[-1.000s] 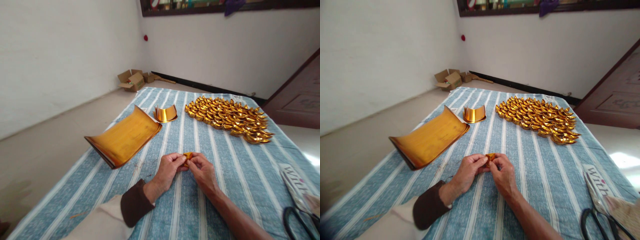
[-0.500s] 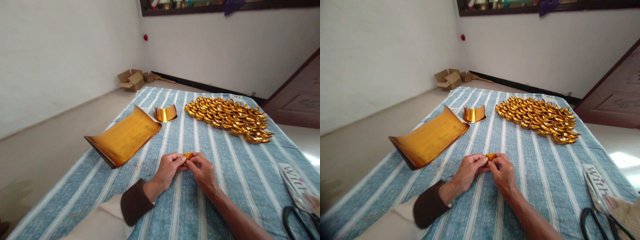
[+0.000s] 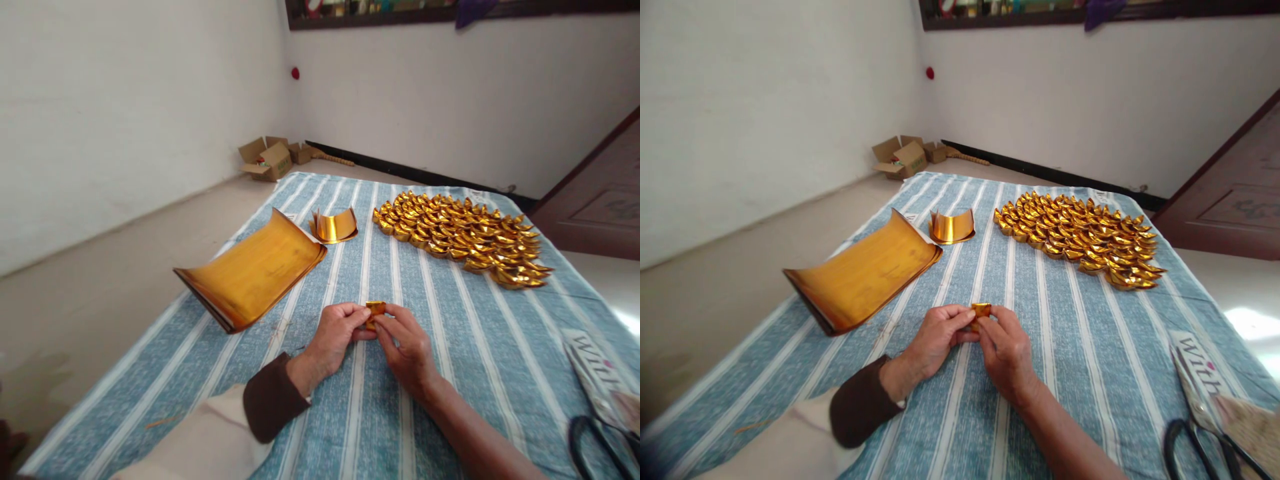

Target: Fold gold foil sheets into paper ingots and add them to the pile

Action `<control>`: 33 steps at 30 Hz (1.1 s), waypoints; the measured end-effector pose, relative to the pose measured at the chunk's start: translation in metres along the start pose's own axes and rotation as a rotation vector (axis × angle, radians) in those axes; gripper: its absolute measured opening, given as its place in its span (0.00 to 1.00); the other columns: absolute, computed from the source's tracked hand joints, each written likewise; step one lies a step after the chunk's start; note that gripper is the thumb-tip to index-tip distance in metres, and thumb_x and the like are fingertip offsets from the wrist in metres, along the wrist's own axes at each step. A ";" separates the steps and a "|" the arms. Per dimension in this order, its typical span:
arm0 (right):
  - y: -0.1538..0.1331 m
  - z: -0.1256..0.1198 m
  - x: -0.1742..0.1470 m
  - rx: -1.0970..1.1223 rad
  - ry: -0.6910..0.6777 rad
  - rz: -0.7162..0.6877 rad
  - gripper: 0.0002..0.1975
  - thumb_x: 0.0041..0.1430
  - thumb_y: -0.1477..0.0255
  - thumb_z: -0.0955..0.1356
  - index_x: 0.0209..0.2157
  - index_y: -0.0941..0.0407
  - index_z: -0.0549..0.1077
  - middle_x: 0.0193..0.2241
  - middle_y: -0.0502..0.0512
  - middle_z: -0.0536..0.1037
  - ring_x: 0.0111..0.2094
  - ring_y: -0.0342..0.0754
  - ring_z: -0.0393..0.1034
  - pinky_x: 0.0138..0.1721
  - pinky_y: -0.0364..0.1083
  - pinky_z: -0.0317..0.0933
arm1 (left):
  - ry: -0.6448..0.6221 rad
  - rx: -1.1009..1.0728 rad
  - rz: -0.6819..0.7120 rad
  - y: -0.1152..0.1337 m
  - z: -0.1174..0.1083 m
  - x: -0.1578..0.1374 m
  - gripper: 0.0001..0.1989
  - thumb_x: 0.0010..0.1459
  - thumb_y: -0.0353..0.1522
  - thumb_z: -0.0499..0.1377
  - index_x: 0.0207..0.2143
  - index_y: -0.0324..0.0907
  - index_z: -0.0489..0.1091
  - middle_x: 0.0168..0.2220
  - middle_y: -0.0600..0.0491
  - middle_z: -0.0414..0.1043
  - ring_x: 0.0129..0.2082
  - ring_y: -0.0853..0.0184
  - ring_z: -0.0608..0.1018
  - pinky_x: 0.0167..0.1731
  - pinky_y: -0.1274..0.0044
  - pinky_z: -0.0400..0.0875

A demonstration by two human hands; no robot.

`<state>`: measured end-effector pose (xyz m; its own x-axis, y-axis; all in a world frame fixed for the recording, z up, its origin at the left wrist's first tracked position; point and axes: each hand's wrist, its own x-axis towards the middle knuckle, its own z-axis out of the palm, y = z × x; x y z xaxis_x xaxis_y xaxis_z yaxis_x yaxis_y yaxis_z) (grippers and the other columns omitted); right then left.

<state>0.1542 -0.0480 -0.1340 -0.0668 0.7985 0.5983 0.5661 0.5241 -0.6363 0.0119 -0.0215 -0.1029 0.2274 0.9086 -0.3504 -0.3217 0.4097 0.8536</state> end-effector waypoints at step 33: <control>0.003 0.001 -0.001 0.082 0.021 0.265 0.03 0.58 0.69 0.67 0.32 0.53 0.73 0.29 0.52 0.79 0.31 0.48 0.75 0.35 0.47 0.68 | -0.017 0.031 -0.066 -0.004 -0.003 0.004 0.11 0.44 0.30 0.70 0.29 0.32 0.76 0.30 0.46 0.77 0.30 0.66 0.79 0.34 0.76 0.76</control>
<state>0.1553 -0.0471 -0.1364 0.0924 0.9052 0.4148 0.4935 0.3202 -0.8087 0.0116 -0.0197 -0.1089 0.2627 0.8780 -0.4001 -0.2767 0.4658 0.8405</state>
